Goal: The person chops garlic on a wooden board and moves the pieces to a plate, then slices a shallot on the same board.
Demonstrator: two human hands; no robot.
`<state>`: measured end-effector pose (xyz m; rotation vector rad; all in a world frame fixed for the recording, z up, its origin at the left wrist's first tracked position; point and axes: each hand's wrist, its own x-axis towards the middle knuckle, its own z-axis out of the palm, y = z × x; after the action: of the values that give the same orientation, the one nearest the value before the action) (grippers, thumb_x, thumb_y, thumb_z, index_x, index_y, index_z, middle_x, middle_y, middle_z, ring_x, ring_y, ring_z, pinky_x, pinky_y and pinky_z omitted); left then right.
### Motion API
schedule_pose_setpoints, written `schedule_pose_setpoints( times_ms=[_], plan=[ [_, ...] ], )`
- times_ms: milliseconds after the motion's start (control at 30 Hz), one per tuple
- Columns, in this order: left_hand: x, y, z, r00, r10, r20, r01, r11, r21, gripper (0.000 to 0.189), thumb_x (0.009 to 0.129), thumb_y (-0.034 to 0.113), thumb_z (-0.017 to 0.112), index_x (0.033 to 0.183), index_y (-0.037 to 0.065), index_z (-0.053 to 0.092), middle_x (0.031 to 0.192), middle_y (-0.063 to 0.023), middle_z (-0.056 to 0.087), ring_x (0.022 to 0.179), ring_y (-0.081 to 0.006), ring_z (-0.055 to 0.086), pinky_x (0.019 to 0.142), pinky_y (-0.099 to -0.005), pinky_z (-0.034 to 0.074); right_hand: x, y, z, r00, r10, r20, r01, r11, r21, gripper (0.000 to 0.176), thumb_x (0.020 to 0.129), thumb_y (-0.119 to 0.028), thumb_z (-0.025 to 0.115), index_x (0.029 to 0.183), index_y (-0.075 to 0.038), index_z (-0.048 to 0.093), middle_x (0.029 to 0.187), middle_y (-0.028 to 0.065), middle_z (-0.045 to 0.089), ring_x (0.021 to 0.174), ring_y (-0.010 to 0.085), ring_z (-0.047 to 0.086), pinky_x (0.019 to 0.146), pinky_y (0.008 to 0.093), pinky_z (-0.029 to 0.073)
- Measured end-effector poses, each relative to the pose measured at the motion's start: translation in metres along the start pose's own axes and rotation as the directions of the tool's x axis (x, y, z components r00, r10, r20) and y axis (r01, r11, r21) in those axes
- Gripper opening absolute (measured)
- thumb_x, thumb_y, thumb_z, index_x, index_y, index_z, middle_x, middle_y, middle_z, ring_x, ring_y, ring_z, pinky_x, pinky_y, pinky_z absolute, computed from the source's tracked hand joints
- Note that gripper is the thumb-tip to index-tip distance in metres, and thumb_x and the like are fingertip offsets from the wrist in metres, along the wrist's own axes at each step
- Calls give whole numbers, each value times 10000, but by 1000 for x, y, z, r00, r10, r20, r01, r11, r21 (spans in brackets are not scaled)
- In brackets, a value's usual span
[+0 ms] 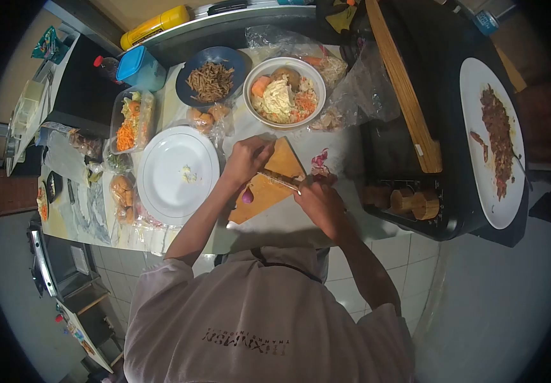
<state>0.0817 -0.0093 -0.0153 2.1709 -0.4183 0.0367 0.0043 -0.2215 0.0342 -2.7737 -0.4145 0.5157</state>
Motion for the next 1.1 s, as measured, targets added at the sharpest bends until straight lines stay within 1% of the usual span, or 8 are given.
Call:
schedule_pose_setpoints(
  times_ms=[67, 167, 267, 367, 533, 733, 933, 1100],
  plan=[
    [-4, 3, 4, 1000, -8, -1, 8, 1000, 13, 114, 857, 107, 621, 911, 20, 672, 874, -137, 657, 797, -352, 642, 685, -423, 512, -2, 7, 22, 996, -12, -93, 23, 993, 117, 284, 905, -253, 585, 908, 27, 628, 800, 223, 647, 764, 389, 642, 682, 467, 517],
    [-2, 1, 5, 999, 33, 15, -34, 993, 114, 99, 849, 81, 626, 909, 15, 669, 872, -138, 658, 792, -352, 642, 678, -417, 507, -5, 5, 23, 997, 16, -78, -6, 992, 128, 286, 911, -256, 577, 898, 25, 626, 777, 223, 641, 767, 388, 642, 676, 474, 514],
    [2, -2, 3, 999, 47, 16, -48, 997, 54, 134, 857, 90, 627, 961, 18, 674, 852, -155, 657, 772, -350, 644, 690, -400, 510, -6, -3, 7, 999, 19, -46, -14, 994, 108, 291, 916, -256, 568, 896, 29, 621, 772, 218, 640, 778, 392, 642, 678, 480, 511],
    [1, 0, -3, 1000, 8, -21, -9, 999, -33, 112, 865, 125, 617, 909, 38, 673, 882, -146, 653, 797, -353, 640, 684, -430, 508, -8, -8, 2, 1000, 13, -5, -12, 991, 130, 297, 924, -259, 554, 895, 31, 613, 786, 213, 644, 796, 397, 641, 682, 482, 510],
    [3, 2, 0, 999, 41, 30, -45, 987, 152, 97, 858, 85, 620, 899, 11, 668, 872, -148, 656, 790, -357, 639, 691, -414, 507, -3, -3, 18, 998, 35, -50, -29, 993, 117, 305, 930, -270, 543, 895, 24, 618, 799, 213, 647, 778, 405, 640, 680, 483, 511],
    [2, -2, -4, 997, 77, 7, -77, 997, -1, 120, 871, 120, 610, 923, 33, 673, 888, -140, 655, 808, -356, 638, 693, -419, 516, -10, -7, 2, 997, -3, -76, 8, 997, 74, 295, 927, -272, 548, 903, 10, 631, 760, 205, 648, 733, 395, 651, 653, 478, 516],
    [-1, 12, -1, 1000, -27, 12, 25, 991, 130, 107, 860, 92, 614, 909, 12, 667, 895, -138, 659, 815, -354, 638, 695, -417, 512, -5, -1, 21, 993, 15, -114, -8, 999, 54, 303, 916, -276, 564, 850, 10, 641, 726, 200, 647, 717, 384, 656, 642, 468, 519],
    [0, 4, -1, 1000, -14, -9, 14, 1000, 12, 123, 869, 120, 612, 931, 34, 674, 900, -130, 660, 829, -357, 636, 701, -422, 514, -4, 0, 10, 992, -23, -120, 34, 996, 86, 310, 912, -277, 571, 833, 14, 643, 732, 208, 643, 720, 385, 652, 637, 461, 519]
  ],
)
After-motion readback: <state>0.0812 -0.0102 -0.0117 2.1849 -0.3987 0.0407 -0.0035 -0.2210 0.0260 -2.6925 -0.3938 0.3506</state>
